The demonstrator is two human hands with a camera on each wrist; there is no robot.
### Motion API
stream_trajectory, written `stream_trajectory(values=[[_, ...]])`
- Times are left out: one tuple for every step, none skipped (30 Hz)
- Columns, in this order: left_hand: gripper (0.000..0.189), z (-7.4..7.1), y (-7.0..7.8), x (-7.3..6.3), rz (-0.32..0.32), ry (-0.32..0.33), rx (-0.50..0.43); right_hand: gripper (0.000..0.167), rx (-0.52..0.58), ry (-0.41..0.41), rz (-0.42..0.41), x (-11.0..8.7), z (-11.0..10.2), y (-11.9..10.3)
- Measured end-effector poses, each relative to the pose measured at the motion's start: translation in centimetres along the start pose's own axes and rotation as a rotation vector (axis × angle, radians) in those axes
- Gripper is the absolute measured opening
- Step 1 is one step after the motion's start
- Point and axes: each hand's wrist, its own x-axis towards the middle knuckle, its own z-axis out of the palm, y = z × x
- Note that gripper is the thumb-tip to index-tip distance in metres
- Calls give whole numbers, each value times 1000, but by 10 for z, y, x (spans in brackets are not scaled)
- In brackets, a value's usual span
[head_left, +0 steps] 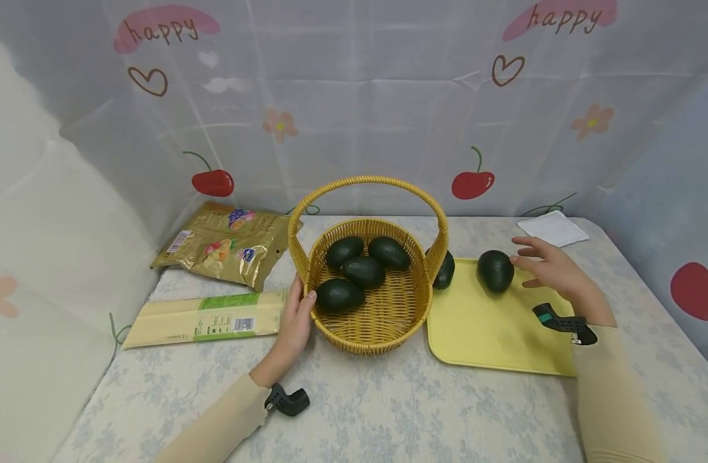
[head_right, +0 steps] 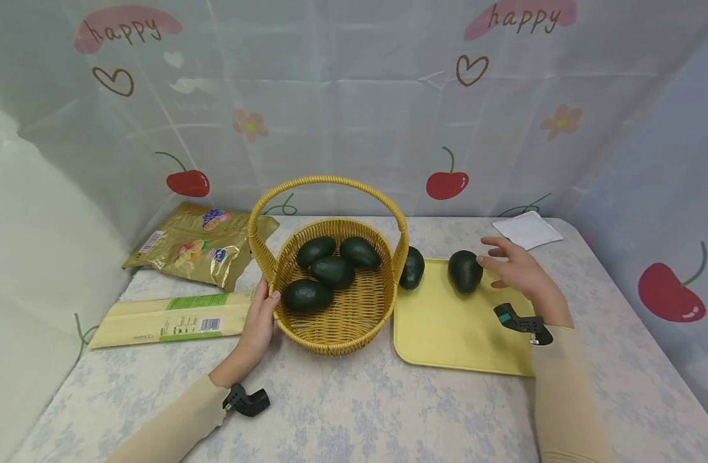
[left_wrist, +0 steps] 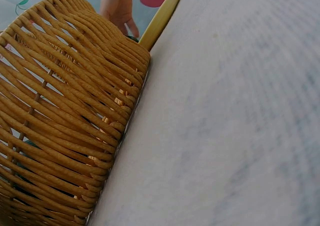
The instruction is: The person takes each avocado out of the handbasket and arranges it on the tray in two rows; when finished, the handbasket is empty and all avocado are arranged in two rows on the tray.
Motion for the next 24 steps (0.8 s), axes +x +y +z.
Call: stream_trajectory(values=[[63, 0, 0, 0, -1, -1, -1, 70, -9, 5, 0, -2, -3, -2], [64, 0, 0, 0, -2, -2, -2, 70, -17, 13, -3, -4, -5, -3], [64, 0, 0, 0, 0, -3, -3, 70, -24, 19, -13, -6, -8, -5], [64, 0, 0, 0, 0, -5, -2, 70, -28, 25, -24, -8, -10, -7], [64, 0, 1, -1, 3, -7, -1, 70, -29, 28, -36, -11, -12, -10], [64, 0, 0, -1, 4, -8, 0, 69, -34, 33, -49, -13, -13, -12], [64, 0, 0, -1, 5, -8, 3, 68, -42, 39, -64, -16, -14, -16], [64, 1, 0, -1, 6, -5, 4, 67, -48, 46, -80, -18, -14, -19], [64, 1, 0, -1, 7, -4, 6, 66, -54, 51, -99, -21, -15, -23], [64, 1, -1, -1, 7, -3, 7, 65, -62, 58, -116, -24, -15, -28], [64, 1, -1, -1, 8, 0, 7, 64, -69, 63, -135, -27, -15, -32], [64, 1, -1, 0, 7, 2, 7, 63, -78, 67, -155, -31, -14, -37], [64, 1, -1, 0, 5, 4, 7, 62, -87, 67, -175, -34, -14, -43], [63, 1, -1, 0, 7, 5, 4, 61, -94, 64, -201, -37, -12, -48], [63, 1, 0, -1, 6, 5, 4, 60, -105, 61, -229, -40, -10, -53], [63, 1, 0, -1, 5, 8, 2, 59, -122, 57, -250, -42, -8, -58], [63, 2, 1, -1, 3, 9, 1, 58, -136, 51, -275, -45, -5, -64], [64, 1, 1, -1, 5, 9, 1, 56, -154, 42, -294, -48, -2, -69], [64, 1, 1, -1, 7, 9, 3, 55, -173, 36, -317, -50, 1, -74], [64, 1, 2, -1, 6, 10, 4, 53, -189, 29, -337, -53, 4, -79], [64, 1, 2, -1, 2, 12, 6, 52, -203, 20, -353, -55, 7, -84], [64, 1, 2, -1, 1, 12, 7, 50, -211, 7, -370, -57, 11, -89], [64, 2, 1, -1, 4, 10, 8, 49, -215, -6, -395, -59, 14, -93], [63, 2, 1, -1, 4, 8, 7, 49, -221, -18, -410, -60, 18, -97]])
